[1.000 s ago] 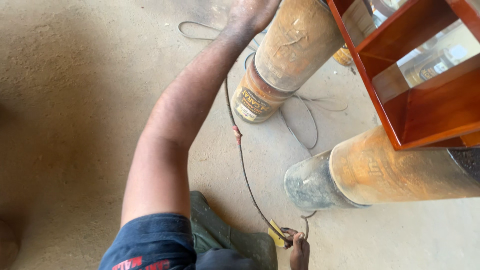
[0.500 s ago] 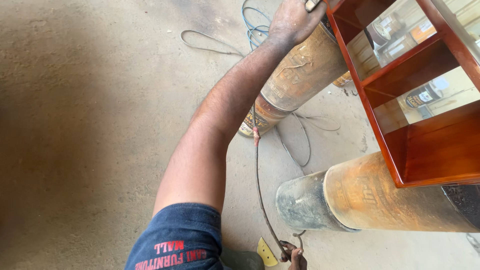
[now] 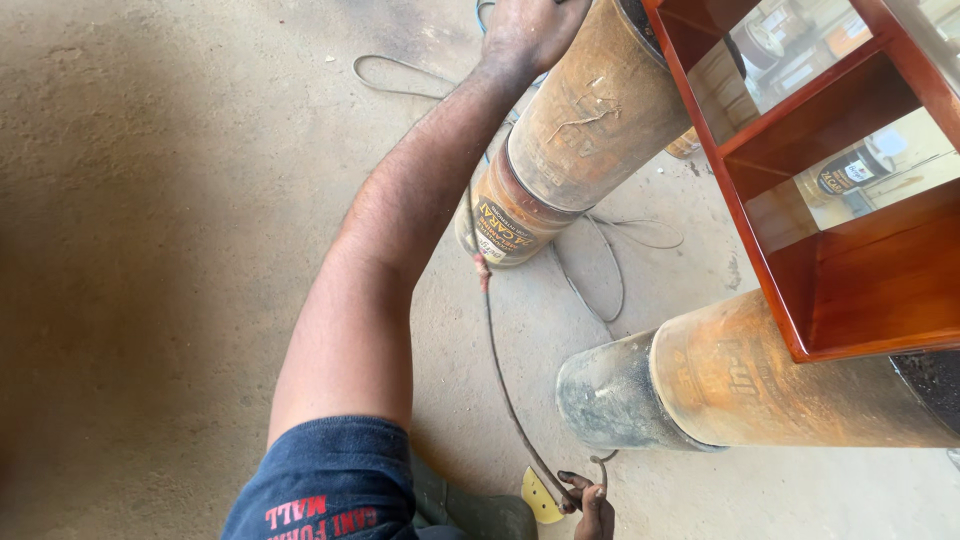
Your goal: The person uses a spray gun connected to an air hose to apply finish to a red wooden shelf unit, moving around the piece and spraying its surfaces and edges. They occasionally reposition or steady the shelf with a hand and adjust the hose while continuing to spray.
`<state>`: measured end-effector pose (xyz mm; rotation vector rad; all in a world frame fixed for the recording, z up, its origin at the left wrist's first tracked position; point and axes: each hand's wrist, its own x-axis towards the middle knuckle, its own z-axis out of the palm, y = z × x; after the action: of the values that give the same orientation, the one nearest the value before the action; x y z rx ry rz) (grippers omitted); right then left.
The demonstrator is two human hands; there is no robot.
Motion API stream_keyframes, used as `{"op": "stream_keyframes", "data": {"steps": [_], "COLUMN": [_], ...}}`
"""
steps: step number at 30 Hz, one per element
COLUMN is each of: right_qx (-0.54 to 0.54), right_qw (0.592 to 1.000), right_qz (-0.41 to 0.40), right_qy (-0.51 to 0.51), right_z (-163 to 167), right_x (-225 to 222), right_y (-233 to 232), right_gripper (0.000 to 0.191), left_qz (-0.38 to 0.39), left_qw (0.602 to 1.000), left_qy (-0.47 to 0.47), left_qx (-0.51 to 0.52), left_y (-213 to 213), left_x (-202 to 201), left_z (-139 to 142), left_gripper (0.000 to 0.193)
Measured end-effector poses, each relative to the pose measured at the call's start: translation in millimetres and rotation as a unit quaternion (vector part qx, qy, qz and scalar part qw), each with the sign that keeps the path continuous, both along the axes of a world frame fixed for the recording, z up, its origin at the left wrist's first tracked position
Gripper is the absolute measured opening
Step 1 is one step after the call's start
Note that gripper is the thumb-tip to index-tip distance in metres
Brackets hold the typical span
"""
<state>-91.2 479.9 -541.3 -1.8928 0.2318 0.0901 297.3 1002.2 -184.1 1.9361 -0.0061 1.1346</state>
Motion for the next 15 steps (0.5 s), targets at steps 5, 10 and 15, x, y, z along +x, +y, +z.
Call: {"op": "stream_keyframes", "data": {"steps": [5, 10, 15], "right_qx": [-0.001, -0.02, -0.039], "right_qw": [0.998, 0.999, 0.999], "right_qz": [0.013, 0.006, 0.015], "right_qy": [-0.053, -0.027, -0.031], "right_z": [0, -3, -4], "right_x": [-4, -14, -25], "right_y": [-3, -6, -7], "right_gripper": [0.094, 0.091, 0.088], "left_qz": [0.032, 0.038, 0.036], "left_qw": [0.995, 0.994, 0.994], "left_qy": [0.095, 0.098, 0.101], "left_qx": [0.02, -0.019, -0.026], "left_y": [3, 26, 36], "left_x": [10, -35, -72], "left_z": [5, -21, -20], "left_gripper": [0.054, 0.041, 0.033]}}
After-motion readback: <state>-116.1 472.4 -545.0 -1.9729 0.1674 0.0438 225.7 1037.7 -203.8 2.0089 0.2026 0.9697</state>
